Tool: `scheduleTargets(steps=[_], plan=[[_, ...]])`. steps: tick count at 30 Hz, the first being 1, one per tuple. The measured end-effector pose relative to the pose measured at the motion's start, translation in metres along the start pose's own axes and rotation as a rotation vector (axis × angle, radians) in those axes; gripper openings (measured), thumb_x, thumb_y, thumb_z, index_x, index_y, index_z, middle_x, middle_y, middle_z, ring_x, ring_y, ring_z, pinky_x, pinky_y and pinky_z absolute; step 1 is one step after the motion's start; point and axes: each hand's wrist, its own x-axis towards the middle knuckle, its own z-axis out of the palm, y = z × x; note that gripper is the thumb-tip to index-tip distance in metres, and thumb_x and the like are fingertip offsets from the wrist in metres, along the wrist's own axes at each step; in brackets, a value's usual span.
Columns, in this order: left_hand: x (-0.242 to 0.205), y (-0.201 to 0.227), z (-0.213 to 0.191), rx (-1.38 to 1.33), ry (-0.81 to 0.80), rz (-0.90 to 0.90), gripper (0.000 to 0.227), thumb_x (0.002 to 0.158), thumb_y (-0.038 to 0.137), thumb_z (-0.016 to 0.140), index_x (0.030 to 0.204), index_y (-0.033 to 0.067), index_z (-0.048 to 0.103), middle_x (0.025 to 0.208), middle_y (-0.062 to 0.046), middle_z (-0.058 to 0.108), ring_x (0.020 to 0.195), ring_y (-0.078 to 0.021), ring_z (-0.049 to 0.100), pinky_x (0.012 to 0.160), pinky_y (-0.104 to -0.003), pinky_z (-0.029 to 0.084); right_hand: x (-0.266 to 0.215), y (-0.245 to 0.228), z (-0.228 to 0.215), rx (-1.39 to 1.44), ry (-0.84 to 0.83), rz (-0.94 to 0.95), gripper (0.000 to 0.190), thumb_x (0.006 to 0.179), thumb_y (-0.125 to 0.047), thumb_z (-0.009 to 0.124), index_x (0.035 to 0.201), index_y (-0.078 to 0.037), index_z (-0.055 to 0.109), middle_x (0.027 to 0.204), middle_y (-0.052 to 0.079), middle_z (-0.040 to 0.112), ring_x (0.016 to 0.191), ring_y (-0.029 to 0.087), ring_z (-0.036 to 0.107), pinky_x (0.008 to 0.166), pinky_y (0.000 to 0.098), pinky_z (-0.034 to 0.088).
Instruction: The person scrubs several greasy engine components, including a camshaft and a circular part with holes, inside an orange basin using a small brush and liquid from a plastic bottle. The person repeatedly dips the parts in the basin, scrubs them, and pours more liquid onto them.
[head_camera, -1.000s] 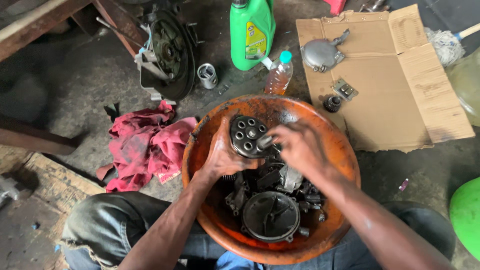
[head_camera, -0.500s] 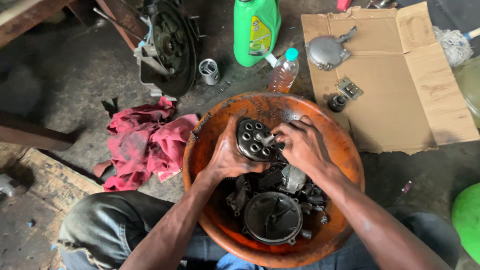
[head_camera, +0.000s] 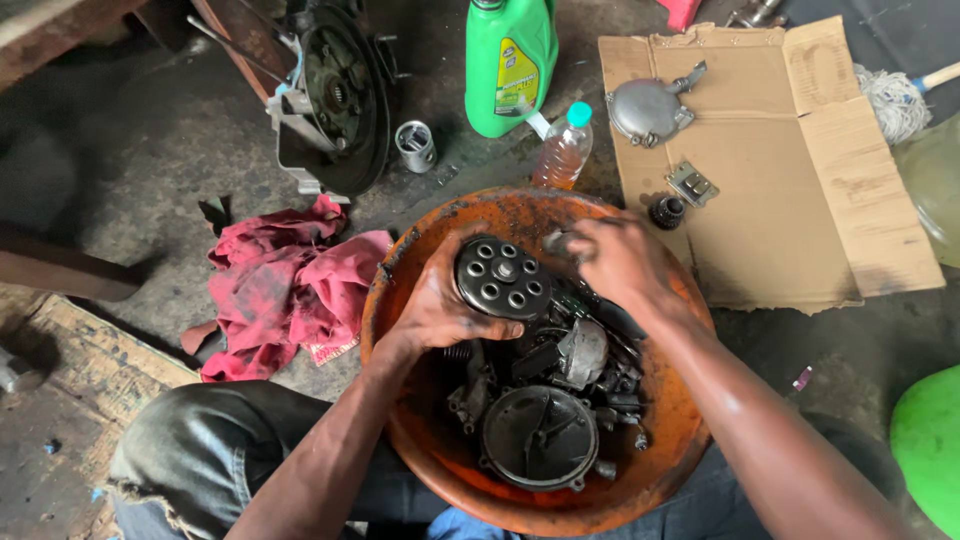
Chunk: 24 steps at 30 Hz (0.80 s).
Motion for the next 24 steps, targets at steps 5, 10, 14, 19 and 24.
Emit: scheduleTargets(steps=[5,10,14,19,24], plan=[[-0.009,0.013,-0.008,-0.172,-0.026,0.043,0.128,0.05,0.015,0.102,0.154,0.0055,0.03,0.136,-0.009,0.06,0.13,-0.0207,0.06,0.114,-0.038,0.05,0.029,-0.011,0.051,-0.372,-0.085,-0.14,0.027,0.096,-0.035,0.066,0.11,-0.014,0.077,0.105,0.017,0.074,0.097,0.034,0.071,0.082,0.0451,0.057],[-0.015,0.025,-0.015,-0.322,-0.087,0.044,0.134,0.049,0.01,0.1,0.16,0.0107,0.026,0.137,-0.007,0.059,0.131,-0.0205,0.058,0.114,-0.04,0.051,0.028,-0.008,0.069,-0.401,-0.15,-0.128,0.026,0.1,-0.029,0.06,0.109,-0.011,0.077,0.113,0.02,0.073,0.106,0.036,0.071,0.088,0.0482,0.057],[-0.011,0.028,-0.013,-0.397,-0.106,0.087,0.13,0.05,0.007,0.1,0.158,0.01,0.029,0.14,-0.006,0.057,0.133,-0.0204,0.058,0.115,-0.041,0.052,-0.001,-0.014,0.032,-0.403,-0.146,-0.051,0.026,0.087,-0.018,0.067,0.111,-0.011,0.076,0.11,0.017,0.074,0.103,0.033,0.073,0.086,0.0461,0.059],[-0.009,0.014,0.002,-0.479,-0.009,0.029,0.124,0.055,0.006,0.097,0.157,0.0097,0.027,0.133,-0.009,0.063,0.123,-0.0203,0.065,0.109,-0.039,0.057,-0.064,-0.024,-0.005,0.239,0.243,-0.206,0.033,0.093,-0.032,0.065,0.109,-0.005,0.074,0.096,0.016,0.078,0.084,0.029,0.076,0.074,0.0444,0.058],[-0.009,0.005,0.008,-0.489,-0.011,0.082,0.121,0.056,0.005,0.092,0.155,0.0085,0.024,0.123,-0.008,0.066,0.115,-0.0199,0.068,0.103,-0.037,0.058,-0.073,-0.033,0.005,0.137,0.187,-0.467,0.038,0.101,-0.038,0.058,0.104,-0.003,0.074,0.083,0.017,0.075,0.068,0.026,0.072,0.067,0.0408,0.058]])
